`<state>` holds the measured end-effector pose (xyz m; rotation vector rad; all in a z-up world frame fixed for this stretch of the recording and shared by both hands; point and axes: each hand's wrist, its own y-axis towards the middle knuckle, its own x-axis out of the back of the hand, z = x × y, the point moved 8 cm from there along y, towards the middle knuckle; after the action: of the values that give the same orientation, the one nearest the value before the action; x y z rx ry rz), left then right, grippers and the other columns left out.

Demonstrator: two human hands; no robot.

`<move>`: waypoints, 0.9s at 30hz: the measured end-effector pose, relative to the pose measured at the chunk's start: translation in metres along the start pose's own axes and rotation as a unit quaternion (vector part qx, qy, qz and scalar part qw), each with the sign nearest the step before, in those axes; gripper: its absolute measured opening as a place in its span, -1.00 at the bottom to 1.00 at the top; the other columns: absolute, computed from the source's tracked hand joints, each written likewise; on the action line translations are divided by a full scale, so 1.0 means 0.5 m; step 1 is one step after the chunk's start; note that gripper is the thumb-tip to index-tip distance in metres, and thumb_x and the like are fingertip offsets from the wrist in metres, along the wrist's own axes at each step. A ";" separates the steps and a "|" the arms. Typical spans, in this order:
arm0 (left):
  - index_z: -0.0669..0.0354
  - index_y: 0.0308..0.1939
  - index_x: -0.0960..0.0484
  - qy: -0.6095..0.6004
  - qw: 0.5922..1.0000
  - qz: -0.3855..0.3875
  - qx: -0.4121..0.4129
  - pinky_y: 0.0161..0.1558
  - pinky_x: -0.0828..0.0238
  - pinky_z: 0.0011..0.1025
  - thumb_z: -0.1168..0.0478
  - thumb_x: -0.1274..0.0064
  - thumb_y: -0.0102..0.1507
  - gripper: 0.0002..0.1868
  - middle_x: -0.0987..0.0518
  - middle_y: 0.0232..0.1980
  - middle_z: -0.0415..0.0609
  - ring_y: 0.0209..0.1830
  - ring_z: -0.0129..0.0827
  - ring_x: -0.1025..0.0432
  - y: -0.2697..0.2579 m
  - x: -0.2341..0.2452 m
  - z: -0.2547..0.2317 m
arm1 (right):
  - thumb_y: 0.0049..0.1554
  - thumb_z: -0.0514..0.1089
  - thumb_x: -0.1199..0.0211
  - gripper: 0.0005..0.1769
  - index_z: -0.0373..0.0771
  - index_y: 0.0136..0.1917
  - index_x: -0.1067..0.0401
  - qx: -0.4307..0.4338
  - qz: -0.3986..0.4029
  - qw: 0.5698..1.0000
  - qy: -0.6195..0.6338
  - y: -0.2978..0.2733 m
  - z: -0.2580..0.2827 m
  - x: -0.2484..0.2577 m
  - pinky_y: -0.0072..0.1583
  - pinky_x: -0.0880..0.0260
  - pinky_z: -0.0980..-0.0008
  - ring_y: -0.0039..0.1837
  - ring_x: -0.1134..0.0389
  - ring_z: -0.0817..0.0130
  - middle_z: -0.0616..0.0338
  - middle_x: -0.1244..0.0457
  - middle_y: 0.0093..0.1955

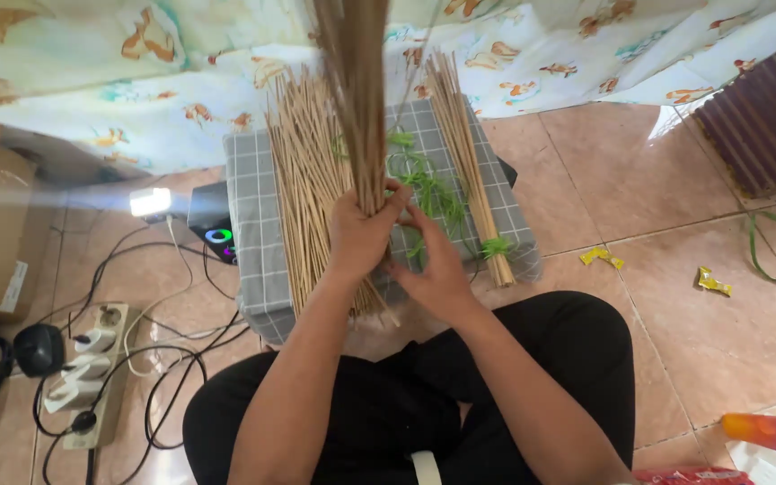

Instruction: Gathering thin wooden sticks and tying them into bundles using green plastic strips.

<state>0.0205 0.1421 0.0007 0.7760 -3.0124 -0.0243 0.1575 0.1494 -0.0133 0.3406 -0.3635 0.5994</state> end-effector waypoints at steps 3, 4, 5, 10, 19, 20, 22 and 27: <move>0.21 -0.21 -0.71 -0.011 1.000 0.004 -0.010 -0.50 -0.36 -0.31 0.00 -0.16 0.35 -0.68 -0.60 -0.49 0.06 -0.63 -0.45 -0.34 0.002 0.001 0.017 | 0.16 -0.16 -0.26 -0.08 -0.44 0.62 0.12 -0.022 0.042 0.997 -0.061 0.011 -0.053 -0.048 0.55 0.05 -0.33 0.57 -0.03 -0.31 -0.36 -0.05 0.53; 0.21 -0.21 -0.71 -0.011 1.000 0.003 -0.010 -0.50 -0.36 -0.31 0.00 -0.16 0.35 -0.68 -0.60 -0.49 0.06 -0.63 -0.45 -0.34 0.001 0.000 0.017 | 0.16 -0.16 -0.26 -0.08 -0.44 0.62 0.12 -0.022 0.042 0.997 -0.061 0.017 -0.077 -0.064 0.55 0.05 -0.33 0.57 -0.03 -0.31 -0.36 -0.05 0.53; 0.21 -0.17 -0.71 -0.019 1.000 0.012 -0.008 -0.46 -0.39 -0.29 0.03 -0.20 0.32 -0.71 -0.61 -0.47 0.09 -0.57 -0.40 -0.39 0.001 -0.006 0.018 | 0.20 -0.15 -0.20 -0.12 -0.36 0.65 0.12 -0.009 0.056 0.995 -0.086 0.024 -0.099 -0.085 0.57 0.19 -0.26 0.59 -0.03 -0.18 -0.22 -0.06 0.56; 0.20 -0.07 -0.72 -0.037 0.999 0.018 -0.019 -0.27 -0.47 -0.12 0.02 -0.26 0.29 -0.68 -0.65 -0.34 0.19 -0.32 -0.22 -0.52 -0.009 -0.008 0.024 | 0.24 -0.20 -0.03 -0.28 -0.32 0.63 0.00 0.016 0.078 0.977 -0.197 0.027 -0.063 -0.106 0.62 0.56 -0.16 0.62 0.00 -0.01 -0.10 -0.11 0.55; 0.33 -0.05 -0.67 -0.027 0.998 0.005 0.052 -0.17 -0.53 0.06 -0.05 -0.30 0.26 -0.53 -0.65 -0.27 0.20 -0.26 -0.05 -0.58 -0.002 0.001 0.055 | 0.27 -0.08 0.00 -0.34 -0.22 0.60 -0.07 -0.022 0.090 0.983 -0.160 0.033 -0.100 -0.098 0.60 0.65 -0.18 0.66 0.08 0.01 -0.05 -0.11 0.57; 0.26 -0.09 -0.71 -0.027 0.998 0.023 0.044 -0.18 -0.53 0.02 -0.02 -0.28 0.27 -0.61 -0.64 -0.35 0.17 -0.32 -0.04 -0.58 -0.004 -0.005 0.040 | 0.26 -0.08 0.00 -0.40 -0.23 0.54 -0.16 -0.026 0.089 0.981 -0.173 0.034 -0.094 -0.094 0.61 0.69 -0.16 0.62 -0.01 0.06 0.00 -0.20 0.48; 0.20 -0.13 -0.74 -0.028 0.998 0.041 0.036 -0.19 -0.53 -0.02 0.00 -0.26 0.29 -0.68 -0.63 -0.43 0.14 -0.38 -0.04 -0.59 -0.002 -0.010 0.025 | 0.25 -0.08 0.00 -0.46 -0.23 0.48 -0.24 -0.028 0.087 0.978 -0.186 0.037 -0.081 -0.088 0.62 0.73 -0.13 0.58 -0.10 0.11 0.04 -0.29 0.39; 0.11 -0.22 -0.76 -0.051 0.997 0.045 0.047 -0.19 -0.54 -0.05 0.00 -0.10 0.38 -0.70 -0.63 -0.45 0.09 -0.36 -0.14 -0.58 0.021 -0.015 0.074 | 0.29 -0.05 -0.04 -0.48 -0.27 0.47 -0.25 -0.014 0.070 0.976 -0.204 0.045 -0.052 -0.076 0.60 0.71 -0.29 0.55 -0.13 -0.01 -0.04 -0.33 0.32</move>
<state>0.0211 0.1551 -0.0361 0.6641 -3.1618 0.0823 0.1208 0.1589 -0.0477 0.4133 -0.7956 0.6605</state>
